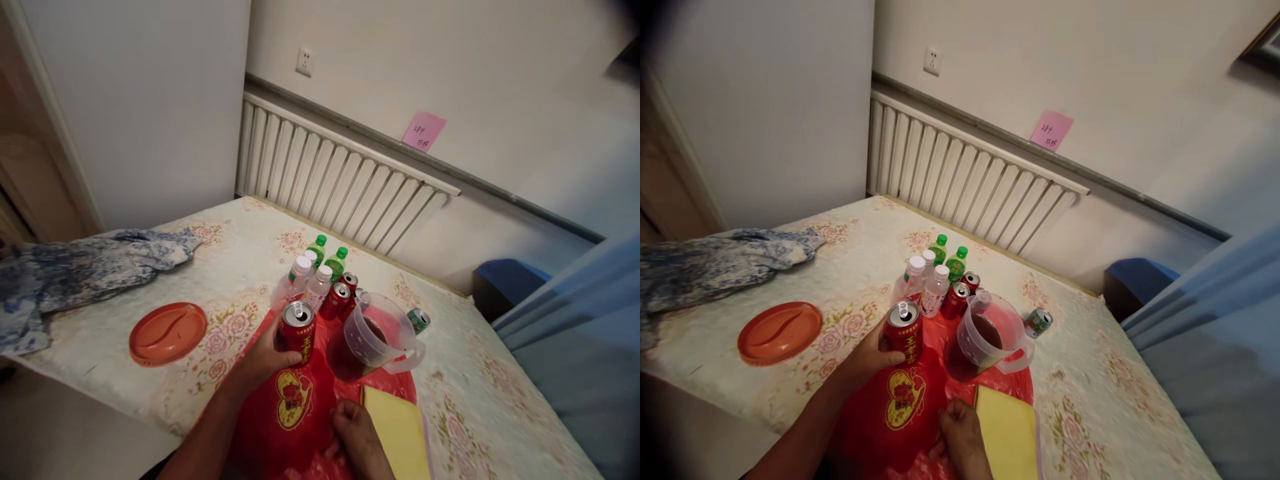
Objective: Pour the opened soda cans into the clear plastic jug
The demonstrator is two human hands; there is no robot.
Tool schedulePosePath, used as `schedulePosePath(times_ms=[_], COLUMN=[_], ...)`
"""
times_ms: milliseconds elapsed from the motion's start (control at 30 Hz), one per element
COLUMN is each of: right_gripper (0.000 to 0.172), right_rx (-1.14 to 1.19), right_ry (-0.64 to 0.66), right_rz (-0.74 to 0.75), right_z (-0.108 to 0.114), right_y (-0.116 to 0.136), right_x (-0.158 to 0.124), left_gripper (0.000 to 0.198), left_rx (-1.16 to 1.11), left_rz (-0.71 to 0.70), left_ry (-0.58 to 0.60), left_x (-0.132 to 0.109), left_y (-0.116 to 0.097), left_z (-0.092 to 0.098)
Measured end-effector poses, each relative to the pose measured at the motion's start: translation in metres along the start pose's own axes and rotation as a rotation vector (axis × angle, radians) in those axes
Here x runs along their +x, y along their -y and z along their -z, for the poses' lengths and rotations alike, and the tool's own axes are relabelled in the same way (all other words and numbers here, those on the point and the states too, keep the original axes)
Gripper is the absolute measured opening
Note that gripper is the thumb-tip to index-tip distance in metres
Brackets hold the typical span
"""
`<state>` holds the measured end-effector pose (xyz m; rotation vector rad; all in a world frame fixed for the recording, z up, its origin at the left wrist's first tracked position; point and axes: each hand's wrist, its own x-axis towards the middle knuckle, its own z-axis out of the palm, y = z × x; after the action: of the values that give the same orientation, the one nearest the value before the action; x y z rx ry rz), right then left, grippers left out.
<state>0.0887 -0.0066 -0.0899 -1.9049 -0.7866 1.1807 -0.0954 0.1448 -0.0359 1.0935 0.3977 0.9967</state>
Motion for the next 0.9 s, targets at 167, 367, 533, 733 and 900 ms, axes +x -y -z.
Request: schedulePosePath(times_ms=[167, 367, 533, 733, 900], right_gripper=[0.023, 0.025, 0.023, 0.022, 0.027], right_rx=[0.006, 0.046, 0.053, 0.064, 0.078], right_ry=[-0.036, -0.03, -0.055, -0.081, -0.044], right_rz=[0.024, 0.006, 0.028, 0.047, 0.02], right_z=[0.002, 0.006, 0.004, 0.001, -0.002], right_y=[0.012, 0.027, 0.028, 0.015, 0.008], right_x=[-0.002, -0.008, -0.006, 0.005, 0.007], left_gripper=[0.102, 0.096, 0.1, 0.096, 0.094], left_rx=[0.006, 0.027, 0.035, 0.099, 0.157], left_rz=[0.027, 0.03, 0.026, 0.006, -0.017], left_ry=[-0.006, 0.007, 0.018, 0.043, 0.062], left_x=[0.001, 0.004, 0.004, 0.003, 0.004], left_y=[0.005, 0.01, 0.011, 0.01, 0.013], left_z=[0.002, 0.005, 0.006, 0.006, 0.009])
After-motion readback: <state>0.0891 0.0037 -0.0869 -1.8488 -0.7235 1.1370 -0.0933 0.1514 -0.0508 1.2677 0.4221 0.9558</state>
